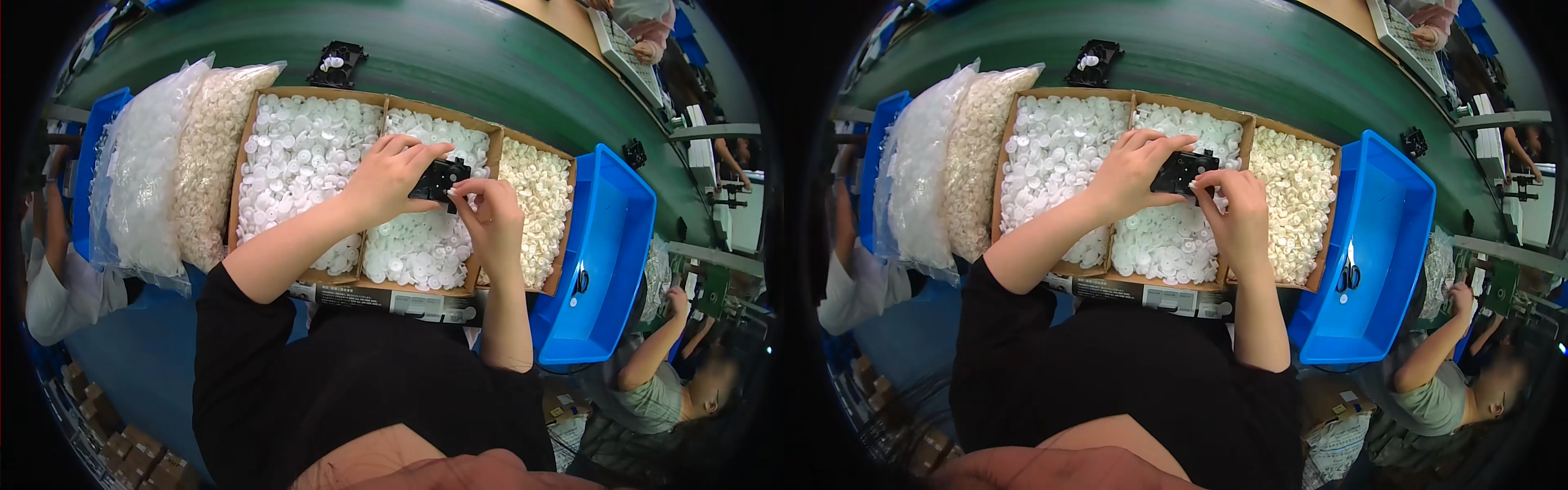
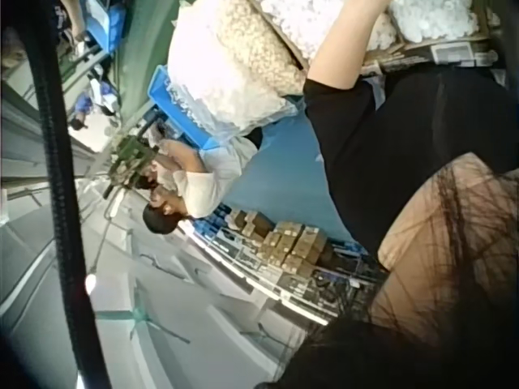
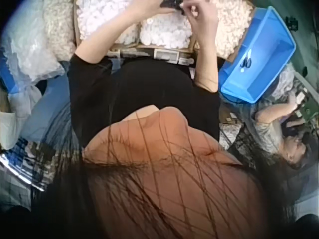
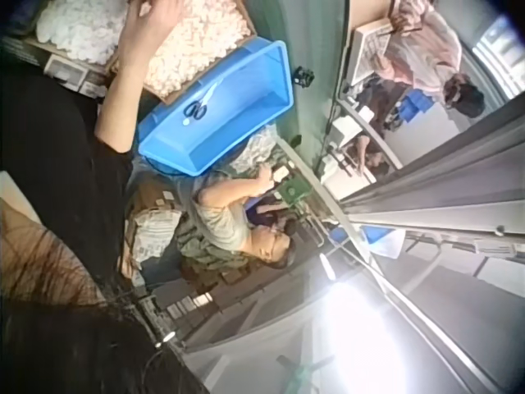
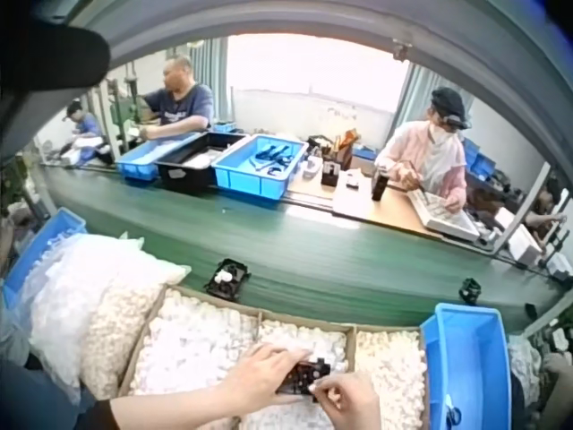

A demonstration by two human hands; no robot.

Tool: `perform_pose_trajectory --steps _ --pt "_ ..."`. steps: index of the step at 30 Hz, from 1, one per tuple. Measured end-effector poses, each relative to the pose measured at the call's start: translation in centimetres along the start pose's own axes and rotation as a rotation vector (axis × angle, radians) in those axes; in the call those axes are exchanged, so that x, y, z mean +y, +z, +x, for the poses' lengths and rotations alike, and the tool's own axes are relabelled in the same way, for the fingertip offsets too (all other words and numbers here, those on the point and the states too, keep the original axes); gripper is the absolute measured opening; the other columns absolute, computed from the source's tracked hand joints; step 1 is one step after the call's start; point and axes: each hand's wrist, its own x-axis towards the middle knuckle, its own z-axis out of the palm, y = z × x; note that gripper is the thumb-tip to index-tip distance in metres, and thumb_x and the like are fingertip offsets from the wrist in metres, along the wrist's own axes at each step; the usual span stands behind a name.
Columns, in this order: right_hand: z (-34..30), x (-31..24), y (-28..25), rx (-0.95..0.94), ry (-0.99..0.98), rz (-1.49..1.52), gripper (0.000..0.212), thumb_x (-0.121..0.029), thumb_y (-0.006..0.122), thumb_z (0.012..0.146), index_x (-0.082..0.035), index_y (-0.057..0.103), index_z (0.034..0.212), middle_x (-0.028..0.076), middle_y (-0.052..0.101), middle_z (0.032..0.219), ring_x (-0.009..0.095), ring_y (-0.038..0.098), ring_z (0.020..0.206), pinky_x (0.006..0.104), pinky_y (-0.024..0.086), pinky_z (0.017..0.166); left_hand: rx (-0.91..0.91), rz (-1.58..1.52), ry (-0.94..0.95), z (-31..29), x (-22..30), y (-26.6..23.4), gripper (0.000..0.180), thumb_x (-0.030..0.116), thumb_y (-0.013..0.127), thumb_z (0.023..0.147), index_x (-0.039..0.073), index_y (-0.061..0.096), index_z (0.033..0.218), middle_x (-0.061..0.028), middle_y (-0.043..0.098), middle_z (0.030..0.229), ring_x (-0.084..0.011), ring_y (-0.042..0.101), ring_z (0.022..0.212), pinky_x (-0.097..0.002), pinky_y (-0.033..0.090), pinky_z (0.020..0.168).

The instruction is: Assembling small plastic elements into black component housings at a factory workstation.

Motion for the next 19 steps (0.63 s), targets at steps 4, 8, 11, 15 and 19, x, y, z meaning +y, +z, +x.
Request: perform_pose_trajectory --steps 4,8,11,15,19 --pt "-0.2 0.8 1.1 0.048 -0.128 -0.106 0.016 -0.006 0.083 0.083 -0.011 0.072 0.094 0.000 0.077 0.100 0.021 0.065 0.088 0.0354 0.046 0.082 0.015 -0.013 0.008 0.0 0.1 -0.1 0.092 0.030 0.094 0.070 0.020 0.050 0.151 -0.0024 0.069 0.127 -0.0279 0.057 0.128 -0.0479 0.041 0.112" --pt "-0.3 1.1 1.2 0.054 -0.218 -0.155 0.017 -0.007 0.084 0.081 -0.011 0.073 0.094 0.000 0.077 0.102 0.021 0.066 0.090 0.0359 0.046 0.082 0.013 -0.001 -0.003 0.0 0.1 -0.1 0.091 0.029 0.093 0.071 0.020 0.050 0.151 -0.0005 0.070 0.127 -0.0268 0.057 0.128 -0.0474 0.041 0.112" --pt "-0.6 1.6 1.3 0.048 -0.221 -0.131 0.017 -0.007 0.085 0.080 -0.010 0.073 0.093 0.000 0.077 0.101 0.021 0.066 0.090 0.0356 0.046 0.082 0.007 -0.004 -0.002 -0.1 0.1 -0.1 0.091 0.029 0.093 0.071 0.020 0.050 0.151 0.0010 0.070 0.128 -0.0260 0.057 0.128 -0.0471 0.041 0.112" --pt "-0.6 1.4 1.5 0.059 -0.223 -0.091 0.017 -0.006 0.085 0.079 -0.010 0.073 0.090 0.001 0.077 0.103 0.022 0.066 0.091 0.0358 0.046 0.081 0.012 -0.005 0.004 -0.1 -0.1 0.1 0.091 0.029 0.093 0.071 0.021 0.049 0.151 0.0024 0.070 0.129 -0.0255 0.057 0.128 -0.0471 0.041 0.112" --pt "-0.7 1.8 1.5 0.038 -0.246 -0.095 0.017 -0.005 0.085 0.079 -0.012 0.074 0.092 0.001 0.076 0.108 0.022 0.066 0.092 0.0367 0.046 0.083 -0.003 0.008 -0.004 -0.1 0.1 -0.1 0.092 0.029 0.093 0.072 0.021 0.048 0.152 0.0024 0.069 0.131 -0.0255 0.057 0.128 -0.0472 0.040 0.112"
